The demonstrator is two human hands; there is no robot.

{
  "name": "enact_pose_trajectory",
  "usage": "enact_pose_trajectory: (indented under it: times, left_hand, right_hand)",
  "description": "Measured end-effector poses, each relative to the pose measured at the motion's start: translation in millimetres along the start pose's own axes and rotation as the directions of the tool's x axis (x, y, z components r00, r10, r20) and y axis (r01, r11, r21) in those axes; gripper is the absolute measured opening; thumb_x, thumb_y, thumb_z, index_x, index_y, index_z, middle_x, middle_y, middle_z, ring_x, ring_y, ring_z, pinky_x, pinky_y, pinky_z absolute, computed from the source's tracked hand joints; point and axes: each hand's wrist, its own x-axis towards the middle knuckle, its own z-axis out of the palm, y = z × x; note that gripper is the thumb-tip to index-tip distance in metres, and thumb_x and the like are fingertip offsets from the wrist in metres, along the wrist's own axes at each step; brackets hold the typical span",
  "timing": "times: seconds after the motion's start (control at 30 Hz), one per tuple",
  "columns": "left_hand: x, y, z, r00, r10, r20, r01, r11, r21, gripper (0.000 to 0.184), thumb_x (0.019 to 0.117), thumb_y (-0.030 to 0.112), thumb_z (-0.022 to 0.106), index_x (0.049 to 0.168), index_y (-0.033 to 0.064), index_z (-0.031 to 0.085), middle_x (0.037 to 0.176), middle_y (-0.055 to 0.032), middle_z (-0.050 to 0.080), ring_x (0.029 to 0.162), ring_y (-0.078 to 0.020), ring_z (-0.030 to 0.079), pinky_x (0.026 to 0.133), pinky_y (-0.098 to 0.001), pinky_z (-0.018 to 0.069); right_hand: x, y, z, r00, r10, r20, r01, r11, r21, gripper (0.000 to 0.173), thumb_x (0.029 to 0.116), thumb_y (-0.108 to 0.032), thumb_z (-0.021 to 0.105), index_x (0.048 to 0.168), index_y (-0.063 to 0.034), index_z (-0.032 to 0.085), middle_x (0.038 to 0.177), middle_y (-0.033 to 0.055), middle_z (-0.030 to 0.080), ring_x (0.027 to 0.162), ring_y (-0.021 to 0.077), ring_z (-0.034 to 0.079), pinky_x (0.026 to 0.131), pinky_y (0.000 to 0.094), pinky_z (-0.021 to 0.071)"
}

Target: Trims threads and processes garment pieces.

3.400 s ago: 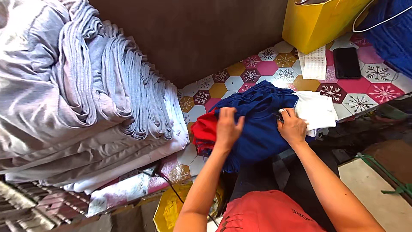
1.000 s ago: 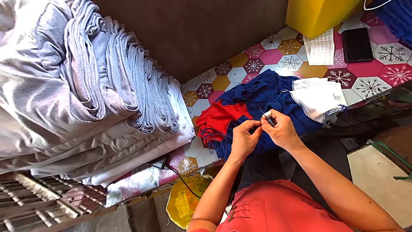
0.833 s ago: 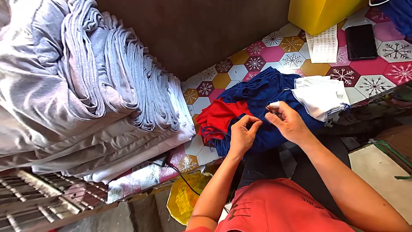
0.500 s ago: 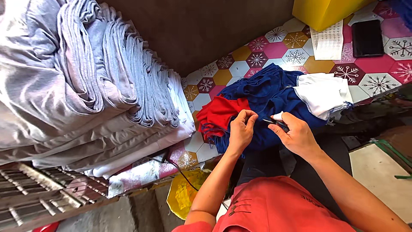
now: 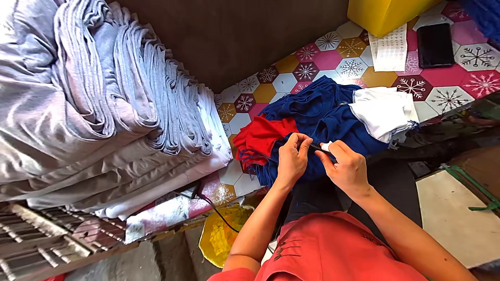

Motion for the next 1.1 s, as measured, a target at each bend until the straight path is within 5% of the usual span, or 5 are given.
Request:
enact_pose_trajectory:
  times: [0.4,0.47,0.57,0.77,1.1]
  left_hand:
    - [-22,-12,-74,0.997,0.054,0.054,-0.067,0.955,0.290,0.015,0.1026,0.012,0.058,0.104,0.0033,0.070,0.100,-0.0069,0.070,0.091,-0.0153,0.068,0.083,-0.0381,0.0579]
    - [-47,-13,-123,0.982,-0.164,0.097,0.065,0.767,0.638,0.017,0.1017,0.012,0.059,0.100,-0.0003,0.071,0.096,-0.0156,0.070,0.090,-0.0305,0.070,0.082,-0.0523,0.0566]
    - [-67,-13,-162,0.724,-0.688,-0.058,0.342,0.285,0.896,0.029,0.1027,0.019,0.058,0.112,-0.0043,0.071,0.124,-0.0299,0.064,0.118,-0.0496,0.060,0.095,-0.0680,0.0462]
    - [-48,-18,-71,1.000,0.002,-0.026,0.007,0.948,0.318,0.045,0.0929,0.027,0.074,0.126,-0.0025,0.064,0.123,-0.0178,0.068,0.117,-0.0285,0.065,0.100,-0.0483,0.0527]
    - [-3,-10,-24,0.914,-0.363,0.179,0.405,0.836,-0.370,0.028,0.0964,0.001,0.065,0.122,0.0052,0.056,0.088,-0.0021,0.073,0.076,-0.0039,0.066,0.072,-0.0227,0.0526]
  right_hand:
    - [7,30,-9,0.926,0.338,0.170,-0.372,0.896,0.241,0.023,0.0992,-0.020,0.067,0.106,0.0015,0.072,0.098,0.0139,0.074,0.089,0.0176,0.071,0.084,0.0382,0.0580]
    - [9,38,-10,0.895,0.392,0.212,-0.439,0.860,0.261,0.024,0.0999,-0.020,0.067,0.109,0.0025,0.069,0.101,0.0143,0.073,0.091,0.0155,0.070,0.084,0.0352,0.0569]
    - [6,41,-6,0.840,0.447,0.308,-0.536,0.772,0.342,0.024,0.1015,-0.018,0.063,0.115,0.0014,0.066,0.101,0.0102,0.071,0.088,0.0081,0.067,0.082,0.0273,0.0553]
    - [0,32,10,0.804,0.451,0.388,-0.592,0.673,0.443,0.027,0.1019,-0.021,0.063,0.119,-0.0012,0.065,0.102,0.0054,0.070,0.087,0.0024,0.065,0.081,0.0216,0.0539]
    - [-4,21,4,0.944,0.282,0.171,-0.330,0.796,0.508,0.017,0.0945,-0.010,0.068,0.104,0.0031,0.073,0.094,0.0041,0.074,0.083,-0.0059,0.065,0.079,0.0112,0.0532]
